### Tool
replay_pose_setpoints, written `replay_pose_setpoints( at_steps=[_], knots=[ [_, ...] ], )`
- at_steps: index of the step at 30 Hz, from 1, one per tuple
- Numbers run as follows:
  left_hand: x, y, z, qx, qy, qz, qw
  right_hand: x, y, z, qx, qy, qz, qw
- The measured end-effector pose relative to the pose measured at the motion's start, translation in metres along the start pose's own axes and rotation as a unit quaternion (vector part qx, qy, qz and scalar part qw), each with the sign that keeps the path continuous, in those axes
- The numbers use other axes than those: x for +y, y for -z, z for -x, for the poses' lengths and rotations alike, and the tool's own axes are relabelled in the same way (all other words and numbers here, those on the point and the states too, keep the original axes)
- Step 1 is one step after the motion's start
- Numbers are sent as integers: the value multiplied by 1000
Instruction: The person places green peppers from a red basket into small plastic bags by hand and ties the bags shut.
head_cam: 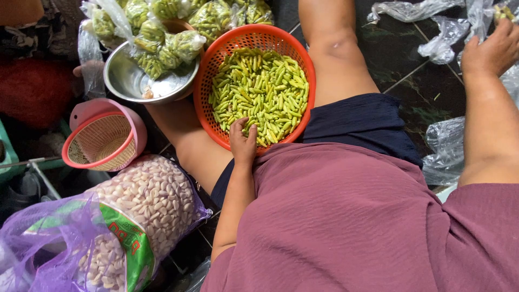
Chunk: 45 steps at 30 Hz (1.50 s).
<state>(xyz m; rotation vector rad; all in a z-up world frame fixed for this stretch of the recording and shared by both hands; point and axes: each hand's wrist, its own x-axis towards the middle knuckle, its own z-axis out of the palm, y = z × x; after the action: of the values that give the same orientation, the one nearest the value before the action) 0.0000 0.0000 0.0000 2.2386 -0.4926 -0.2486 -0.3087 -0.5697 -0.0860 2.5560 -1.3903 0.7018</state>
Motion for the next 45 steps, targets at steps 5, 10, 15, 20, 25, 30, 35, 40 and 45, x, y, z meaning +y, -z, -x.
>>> replay_pose_setpoints(
  at_steps=[5,10,15,20,25,30,35,40,45],
  knots=[
    [-1,-2,-2,3,10,-2,1000,15,-54,21,-207,-162,50,963],
    [3,-1,0,25,2,14,1000,-28,-45,15,90,-87,-97,987],
    [11,-2,3,103,-141,-45,984,-186,60,-4,43,103,-448,887],
    [-7,-16,10,35,-153,215,964,-333,130,59,-204,236,-638,704],
    [-3,8,11,6,-20,586,810,-400,142,98,-290,532,-526,597],
    [-48,9,1,288,68,581,758,-396,98,99,-191,511,-516,660],
    [-27,23,-7,356,73,590,721,-374,87,45,-66,392,-436,807],
    [-12,22,0,422,50,393,816,-395,117,50,-110,290,-502,807],
    [23,-2,25,174,-145,249,942,-439,177,120,-455,222,-579,639]
  ],
)
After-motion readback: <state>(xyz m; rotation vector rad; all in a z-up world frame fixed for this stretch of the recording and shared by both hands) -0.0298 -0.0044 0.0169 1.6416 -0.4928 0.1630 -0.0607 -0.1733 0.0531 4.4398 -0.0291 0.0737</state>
